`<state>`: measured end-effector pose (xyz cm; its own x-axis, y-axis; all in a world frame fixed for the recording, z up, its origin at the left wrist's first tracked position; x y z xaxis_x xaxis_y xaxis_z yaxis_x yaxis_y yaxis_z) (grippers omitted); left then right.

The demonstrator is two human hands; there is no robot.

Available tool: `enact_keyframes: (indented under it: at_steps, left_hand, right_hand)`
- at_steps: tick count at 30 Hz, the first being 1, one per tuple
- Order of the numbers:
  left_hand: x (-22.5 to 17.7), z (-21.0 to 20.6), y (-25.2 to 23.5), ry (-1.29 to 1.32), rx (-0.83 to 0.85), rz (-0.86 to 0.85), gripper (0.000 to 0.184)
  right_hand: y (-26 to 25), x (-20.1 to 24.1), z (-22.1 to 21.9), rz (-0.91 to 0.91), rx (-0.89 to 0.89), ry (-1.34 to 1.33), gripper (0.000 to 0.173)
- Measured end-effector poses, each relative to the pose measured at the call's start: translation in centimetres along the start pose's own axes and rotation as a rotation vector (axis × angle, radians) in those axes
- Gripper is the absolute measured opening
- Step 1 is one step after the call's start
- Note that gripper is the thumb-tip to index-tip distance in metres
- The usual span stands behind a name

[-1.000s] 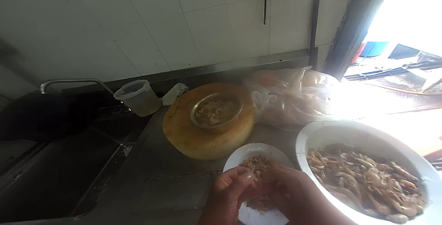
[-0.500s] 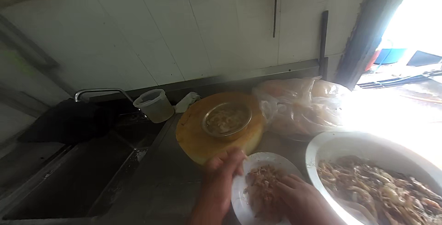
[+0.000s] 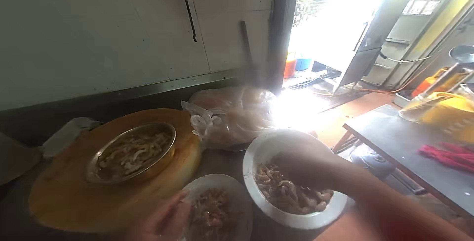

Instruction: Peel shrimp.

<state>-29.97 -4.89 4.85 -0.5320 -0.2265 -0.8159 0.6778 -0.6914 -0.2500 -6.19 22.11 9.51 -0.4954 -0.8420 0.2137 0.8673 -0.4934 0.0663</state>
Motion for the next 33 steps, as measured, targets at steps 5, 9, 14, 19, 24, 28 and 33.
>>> enact_keyframes:
  at_steps: [5,9,14,19,24,28,33]
  left_hand:
    - [0.2,-2.4,1.7,0.082,0.021,-0.025,0.030]
    - [-1.0,-2.4,1.5,0.103,0.024,-0.026,0.030]
    - [-3.6,-3.5,2.0,0.190,0.049,-0.179,0.024]
    - [-5.8,-6.7,3.3,0.421,0.267,0.204,0.032]
    - [-4.6,-6.9,3.5,0.881,-0.103,0.433,0.029]
    - [-2.6,-5.0,3.8,0.867,-0.186,0.410,0.031]
    - [-1.0,-3.6,4.6,0.892,-0.263,0.462,0.024]
  right_hand:
    - [0.5,-0.1,-2.4,-0.029,0.179,0.035,0.022]
    - [0.8,-1.3,-1.9,0.029,-0.018,-0.223,0.015]
    - [1.2,-1.4,1.4,-0.003,-0.219,-0.491,0.011]
    - [0.7,3.6,-0.2,0.000,-0.326,-1.036,0.017]
    - [-0.2,9.0,-5.0,0.155,-0.423,-1.207,0.018]
    - [-1.0,10.9,-7.4,0.235,-0.430,-1.086,0.018]
    - [-1.3,12.4,-9.0,0.278,-0.509,-1.117,0.017]
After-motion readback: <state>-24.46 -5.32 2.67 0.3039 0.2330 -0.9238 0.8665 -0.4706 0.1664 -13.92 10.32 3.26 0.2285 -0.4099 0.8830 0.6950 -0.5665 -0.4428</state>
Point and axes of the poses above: each hand's wrist, its own y-axis away from the middle knuckle, its own z-axis out of the back of the hand, x = y × z, the point moved 2 cm from there along -y, towards the middle knuckle, and after that the axes turned 14 degrees about -x, right-handed, at the moved point
